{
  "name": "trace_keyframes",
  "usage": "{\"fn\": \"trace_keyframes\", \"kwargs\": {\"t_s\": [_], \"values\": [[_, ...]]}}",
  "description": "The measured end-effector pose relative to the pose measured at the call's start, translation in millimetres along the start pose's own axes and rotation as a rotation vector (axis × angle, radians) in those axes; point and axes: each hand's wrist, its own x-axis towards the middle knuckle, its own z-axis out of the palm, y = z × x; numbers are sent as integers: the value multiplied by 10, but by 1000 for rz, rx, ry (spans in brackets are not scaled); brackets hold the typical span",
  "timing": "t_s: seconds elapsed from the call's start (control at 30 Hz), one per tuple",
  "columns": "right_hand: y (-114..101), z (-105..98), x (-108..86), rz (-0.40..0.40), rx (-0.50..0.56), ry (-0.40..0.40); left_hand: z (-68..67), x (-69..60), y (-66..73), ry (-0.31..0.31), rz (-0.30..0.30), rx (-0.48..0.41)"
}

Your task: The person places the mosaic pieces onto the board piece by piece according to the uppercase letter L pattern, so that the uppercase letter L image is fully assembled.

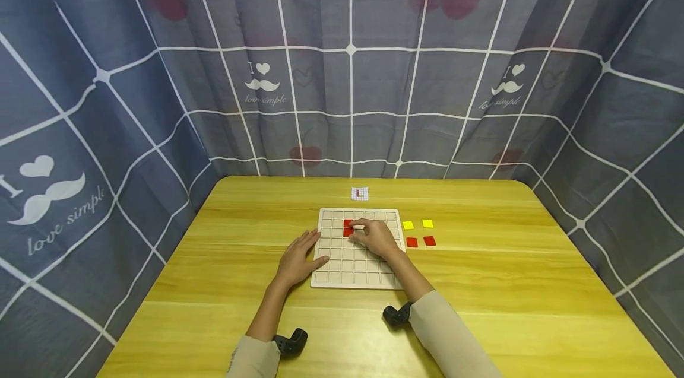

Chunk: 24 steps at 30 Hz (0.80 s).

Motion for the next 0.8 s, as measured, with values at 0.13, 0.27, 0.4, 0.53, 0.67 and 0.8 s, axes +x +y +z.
{"fn": "trace_keyframes", "kwargs": {"t_s": [0.13, 0.27, 0.4, 0.53, 0.67, 0.8], "values": [[5, -115, -79, -8, 45, 59, 13, -1, -7, 0, 2, 3], [57, -290, -169, -19, 90, 123, 19, 0, -9, 5, 3, 7], [160, -503, -290, -31, 121, 160, 12, 2, -4, -1, -1, 2], [324, -710, -449, 11, 116, 187, 20, 0, -3, -5, 0, -5], [511, -862, -612, 94, 133, 188, 20, -4, -1, -1, 3, -6], [652, -934, -746, 162, 158, 153, 13, -10, 3, 10, 4, -16]]}}
